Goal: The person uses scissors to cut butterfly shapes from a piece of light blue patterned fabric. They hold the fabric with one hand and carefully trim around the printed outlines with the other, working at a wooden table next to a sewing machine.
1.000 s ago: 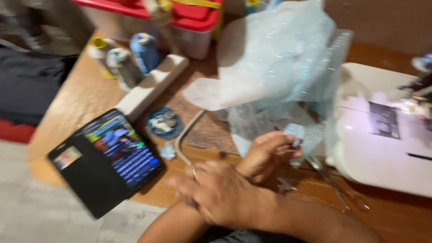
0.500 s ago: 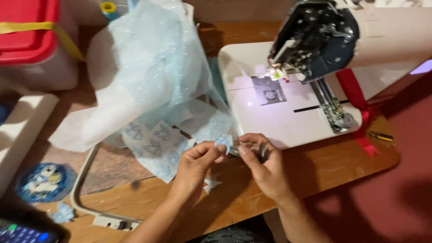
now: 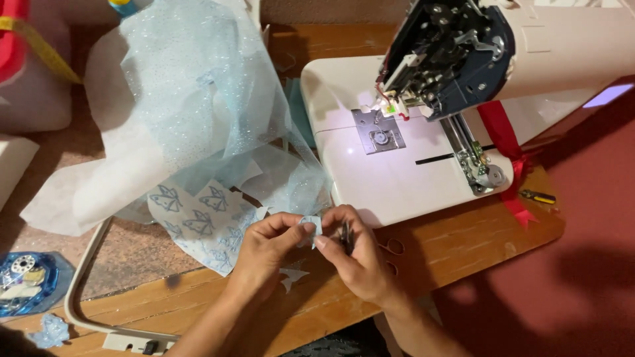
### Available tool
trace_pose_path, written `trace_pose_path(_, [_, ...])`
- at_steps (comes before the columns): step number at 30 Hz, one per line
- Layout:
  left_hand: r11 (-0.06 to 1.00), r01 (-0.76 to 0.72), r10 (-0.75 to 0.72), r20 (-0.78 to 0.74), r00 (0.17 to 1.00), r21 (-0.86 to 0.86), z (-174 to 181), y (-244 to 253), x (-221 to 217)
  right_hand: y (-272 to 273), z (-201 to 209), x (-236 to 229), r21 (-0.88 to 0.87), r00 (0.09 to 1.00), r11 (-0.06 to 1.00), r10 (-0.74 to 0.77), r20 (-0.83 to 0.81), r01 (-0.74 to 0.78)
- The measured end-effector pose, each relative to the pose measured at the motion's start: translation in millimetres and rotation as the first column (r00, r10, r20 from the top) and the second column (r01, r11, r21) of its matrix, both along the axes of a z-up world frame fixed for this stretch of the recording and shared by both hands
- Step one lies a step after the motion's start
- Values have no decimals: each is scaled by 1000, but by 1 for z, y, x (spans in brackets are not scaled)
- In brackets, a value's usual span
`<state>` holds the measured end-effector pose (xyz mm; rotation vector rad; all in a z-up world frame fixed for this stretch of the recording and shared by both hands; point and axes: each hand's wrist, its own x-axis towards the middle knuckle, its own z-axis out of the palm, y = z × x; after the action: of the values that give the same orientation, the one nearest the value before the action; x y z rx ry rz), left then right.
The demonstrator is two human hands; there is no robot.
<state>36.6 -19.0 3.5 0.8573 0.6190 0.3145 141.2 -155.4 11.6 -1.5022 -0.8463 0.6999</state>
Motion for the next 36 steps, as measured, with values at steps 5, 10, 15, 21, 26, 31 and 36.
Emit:
trace_pose_path(5, [981,-106,100,-44,994,-165,-5,3,-1,6,-21,-14,107,952,994,-65,299,35])
trace_pose_path(10, [968,-154,153,-21,988,-196,-12,5,-1,-8,-60,-9,81,965,993,-101,242,84])
trace_pose_path(15, [975,-128,130,-1,992,-179,-12,5,-3,-9,-39,-5,-124,984,991,33,-175,-55])
trace_pose_path(21, [958,-106,121,40,992,-267,-2,6,-4,2,-24,-11,-259,960,963,-7,-280,-69])
trace_pose_path(26, [969,-134,124,-62,990,-206,-8,7,-3,4,-26,-12,-238,955,967,13,-295,-86])
trace_pose_path(31, [968,-136,117,-99,988,-209,-8,8,-2,4,-31,-13,-266,966,963,-21,-259,-50])
trace_pose_path(36, [970,-115,100,-81,992,-215,-6,9,-3,3,-35,-11,-271,957,962,-55,-285,-26])
